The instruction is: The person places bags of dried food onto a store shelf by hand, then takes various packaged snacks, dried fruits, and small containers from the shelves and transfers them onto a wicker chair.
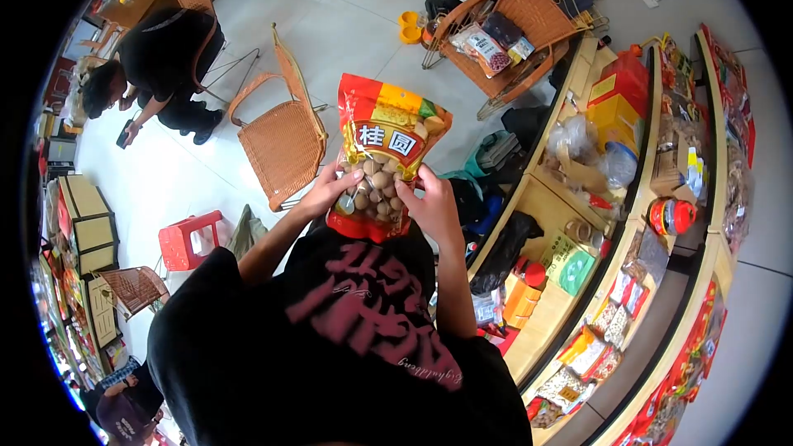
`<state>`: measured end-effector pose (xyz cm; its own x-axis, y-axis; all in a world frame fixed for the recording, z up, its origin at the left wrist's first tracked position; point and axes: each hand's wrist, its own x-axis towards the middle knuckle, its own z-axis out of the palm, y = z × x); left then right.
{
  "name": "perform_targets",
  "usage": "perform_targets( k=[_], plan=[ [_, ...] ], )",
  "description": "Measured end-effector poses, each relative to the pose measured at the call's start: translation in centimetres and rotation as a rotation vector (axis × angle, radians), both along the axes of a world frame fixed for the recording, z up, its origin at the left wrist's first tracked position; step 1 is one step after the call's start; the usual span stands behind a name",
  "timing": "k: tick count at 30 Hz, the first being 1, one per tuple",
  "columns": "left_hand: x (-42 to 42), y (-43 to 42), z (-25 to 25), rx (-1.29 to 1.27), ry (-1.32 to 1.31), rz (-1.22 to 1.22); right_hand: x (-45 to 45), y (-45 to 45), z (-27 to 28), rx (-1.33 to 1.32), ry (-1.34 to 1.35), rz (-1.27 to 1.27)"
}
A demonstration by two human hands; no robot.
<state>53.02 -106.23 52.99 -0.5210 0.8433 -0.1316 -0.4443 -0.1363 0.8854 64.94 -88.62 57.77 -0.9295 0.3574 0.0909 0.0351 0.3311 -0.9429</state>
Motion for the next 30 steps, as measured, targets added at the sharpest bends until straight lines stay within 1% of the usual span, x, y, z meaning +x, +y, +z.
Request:
perform_targets(
  k=[1, 2, 3, 5, 6, 7, 8, 11, 13, 14, 16, 18, 19, 20, 22, 23, 24, 26, 27, 28, 30],
  plan=[
    [-0.2, 0.5, -0.2, -0.021, -0.066, 0.002, -0.4, 1.0, -0.5, -0.028, -0.056, 0.01],
    [-0.2, 1.4, -0.4, -0.027, -0.068, 0.0, -0.8, 2.0, -0.9, -0.055, -0.112, 0.021],
    [0.0, 2.5, -0.6, -0.052, -0.092, 0.011, -1.0, 3.0, -1.4, -0.162, -0.101, -0.004],
    [0.1, 5.3, -0.9, -0.071, -0.147, 0.003, -0.9, 5.6, -2.6, -0.186, -0.137, -0.026],
    [-0.2, 6.9, -1.6, -0.031, -0.114, -0.011, -0.8, 7.3, -3.6, -0.201, -0.177, -0.033],
    [-0.8, 8.3, -2.2, -0.064, -0.104, -0.047, -0.6, 9.1, -5.5, -0.224, -0.188, -0.034],
    [-1.6, 10.0, -2.6, -0.097, -0.085, -0.08, -0.9, 10.6, -6.1, -0.234, -0.178, -0.049],
    [-3.5, 16.4, -3.0, -0.089, -0.021, -0.14, -1.1, 15.8, -8.4, -0.441, -0.111, -0.1],
    [-5.8, 21.3, -3.2, -0.139, 0.027, -0.179, -2.4, 20.1, -10.5, -0.511, -0.074, -0.141],
    [-6.8, 24.1, -3.3, -0.173, 0.058, -0.204, -3.0, 22.5, -10.7, -0.566, -0.056, -0.172],
    [-8.7, 30.2, -2.9, -0.222, 0.091, -0.23, -4.6, 28.2, -10.8, -0.56, -0.001, -0.191],
    [-10.3, 36.5, -2.1, -0.25, 0.069, -0.245, -6.5, 33.9, -11.4, -0.583, 0.011, -0.268],
    [-10.7, 39.8, -1.9, -0.297, 0.059, -0.224, -7.5, 36.4, -11.1, -0.536, 0.044, -0.328],
    [-11.4, 43.0, -2.0, -0.312, 0.075, -0.248, -8.4, 39.1, -10.9, -0.552, 0.062, -0.35],
    [-12.1, 48.6, -2.9, -0.346, 0.094, -0.181, -9.0, 44.6, -10.8, -0.367, -0.113, -0.425],
    [-13.5, 51.1, -3.3, -0.364, 0.072, -0.24, -10.0, 47.3, -11.3, -0.411, -0.147, -0.414],
    [-13.9, 53.4, -3.9, -0.373, 0.063, -0.237, -10.5, 49.7, -11.5, -0.419, -0.157, -0.41],
    [-14.4, 57.8, -4.3, -0.238, -0.01, -0.065, -11.7, 54.0, -12.5, -0.727, -0.19, -0.409],
    [-15.8, 59.8, -5.0, -0.268, -0.047, -0.058, -13.0, 55.9, -13.3, -0.706, -0.137, -0.468],
    [-16.9, 60.9, -5.1, -0.277, -0.055, -0.054, -13.7, 57.0, -14.1, -0.714, -0.147, -0.466],
    [-19.4, 62.9, -5.4, -0.356, -0.313, -0.007, -15.2, 58.7, -15.7, -0.742, -0.276, -0.616]
  ],
)
